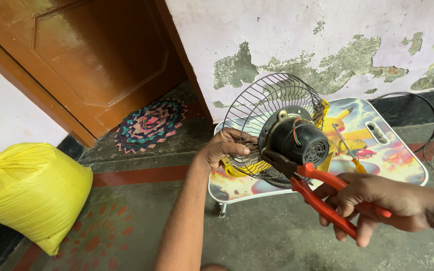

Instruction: The person disassembles a small electric fan by removing the rear grille, fan blades, and motor housing using pliers and a screwdriver. The person removes screws and separates components, placing them on a small table.

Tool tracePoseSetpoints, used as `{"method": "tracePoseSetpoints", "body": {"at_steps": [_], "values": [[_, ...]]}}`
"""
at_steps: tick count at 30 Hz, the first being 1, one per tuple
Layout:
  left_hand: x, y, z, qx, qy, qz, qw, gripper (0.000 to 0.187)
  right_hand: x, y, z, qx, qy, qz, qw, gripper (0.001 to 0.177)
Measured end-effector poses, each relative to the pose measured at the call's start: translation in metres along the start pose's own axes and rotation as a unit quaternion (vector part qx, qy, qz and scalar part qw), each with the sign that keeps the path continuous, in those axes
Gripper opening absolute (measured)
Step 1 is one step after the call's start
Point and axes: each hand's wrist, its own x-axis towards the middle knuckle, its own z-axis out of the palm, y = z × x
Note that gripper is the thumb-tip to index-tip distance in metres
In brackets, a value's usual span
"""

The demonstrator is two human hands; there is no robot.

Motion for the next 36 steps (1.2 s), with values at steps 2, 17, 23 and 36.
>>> {"method": "tracePoseSetpoints", "body": {"at_steps": [2,17,23,36], "values": [[0.001,0.001,0.001,0.024,0.021,0.011,0.999,0.044,0.008,0.010,-0.002,-0.004,-0.010,-0.024,1.000,0.050],[0.006,0.006,-0.004,-0.004,0.019,-0.006,1.000,0.043,0.096,0.080,0.070,0.369,-0.291,-0.384,0.795,0.099],[0.009,0.003,-0.003,-0.030,-0.008,-0.011,0.999,0.043,0.046,0.045,0.004,0.235,-0.280,-0.246,0.898,0.089],[-0.002,0.004,0.004,0.001,0.017,-0.004,1.000,0.045,0.010,0.010,-0.014,0.073,-0.149,-0.060,0.984,0.082]]}}
